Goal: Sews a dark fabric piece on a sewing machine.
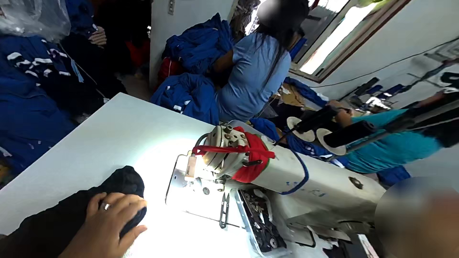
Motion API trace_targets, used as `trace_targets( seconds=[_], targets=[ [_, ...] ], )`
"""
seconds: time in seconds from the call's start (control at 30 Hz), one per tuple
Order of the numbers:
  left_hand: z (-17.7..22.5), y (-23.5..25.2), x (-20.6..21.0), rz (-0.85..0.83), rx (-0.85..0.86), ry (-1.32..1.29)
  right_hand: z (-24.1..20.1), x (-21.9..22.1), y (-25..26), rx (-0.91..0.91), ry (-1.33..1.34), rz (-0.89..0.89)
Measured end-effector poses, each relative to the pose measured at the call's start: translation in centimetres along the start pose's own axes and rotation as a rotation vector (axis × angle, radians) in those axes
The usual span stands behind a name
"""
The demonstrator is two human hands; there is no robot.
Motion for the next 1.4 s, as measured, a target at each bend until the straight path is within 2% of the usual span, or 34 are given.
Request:
trace_targets(
  seconds=[0.03, 0.1, 0.17, 0.27, 0.37, 0.43, 0.5, 0.57, 0.63, 0.7, 0.77, 0.8, 0.9, 1.0, 1.23, 1.3, 1.33, 1.4],
  targets=[
    [0.6, 0.3, 0.4, -0.021, 0.021, 0.026, -2.8, 1.4, -2.7, -0.091, 0.010, -0.107],
    [0.8, 0.6, 1.2, -0.074, 0.015, 0.107, -8.7, 6.5, -8.2, -0.175, -0.012, -0.461],
    [0.3, 0.8, 1.4, -0.110, -0.004, 0.150, -12.3, 12.6, -12.2, -0.105, -0.177, -0.768],
    [-0.3, 1.1, 1.5, -0.093, -0.030, 0.117, -13.1, 18.3, -14.0, 0.131, -0.434, -1.023],
    [-0.8, 1.0, 2.3, -0.046, -0.049, -0.029, -12.8, 20.3, -13.3, 0.204, -0.556, -1.137],
    [-1.1, 0.9, 3.0, 0.029, -0.043, -0.071, -12.8, 20.6, -13.4, 0.150, -0.572, -1.138],
    [-1.1, 0.8, 3.3, 0.067, -0.037, -0.064, -12.7, 20.2, -14.0, 0.082, -0.488, -1.056],
    [-1.1, 0.7, 3.3, 0.061, -0.026, -0.077, -13.0, 19.3, -14.9, 0.040, -0.259, -0.944],
    [-1.2, 0.5, 3.1, 0.046, -0.019, -0.127, -14.2, 18.6, -16.1, 0.071, 0.019, -0.948],
    [-1.1, 0.4, 2.9, 0.015, -0.031, -0.179, -16.3, 18.4, -17.8, 0.236, 0.373, -1.073],
    [-1.1, 0.4, 2.7, -0.018, -0.051, -0.208, -19.0, 18.5, -19.4, 0.531, 0.652, -1.242],
    [-1.0, 0.5, 2.7, -0.030, -0.056, -0.219, -20.0, 18.8, -20.0, 0.622, 0.761, -1.335],
    [-0.9, 0.5, 2.6, -0.089, -0.051, -0.258, -22.1, 20.7, -20.8, 0.770, 0.987, -1.453],
    [-0.5, 0.6, 2.5, -0.108, -0.027, -0.263, -23.0, 22.5, -20.9, 0.811, 1.078, -1.470],
    [-0.2, 0.5, 2.5, -0.133, 0.010, -0.290, -23.9, 23.8, -20.8, 0.805, 1.186, -1.389],
    [-0.3, 0.3, 2.4, -0.143, 0.047, -0.334, -23.5, 23.2, -20.4, 0.673, 1.101, -1.352],
    [-0.4, 0.1, 2.4, -0.135, 0.067, -0.348, -23.0, 22.8, -20.0, 0.531, 0.956, -1.299],
    [-0.3, -0.4, 1.6, -0.168, 0.072, -0.296, -21.3, 22.2, -18.9, 0.186, 0.484, -1.090]
  ],
)
Point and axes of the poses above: each hand's wrist, its own y-axis towards the middle knuckle, its own x-axis out of the palm, z = x × y, the point moved 3 cm from there along y, towards the middle knuckle, and after that the axes turned 14 degrees about -z, right-handed, at the moved point
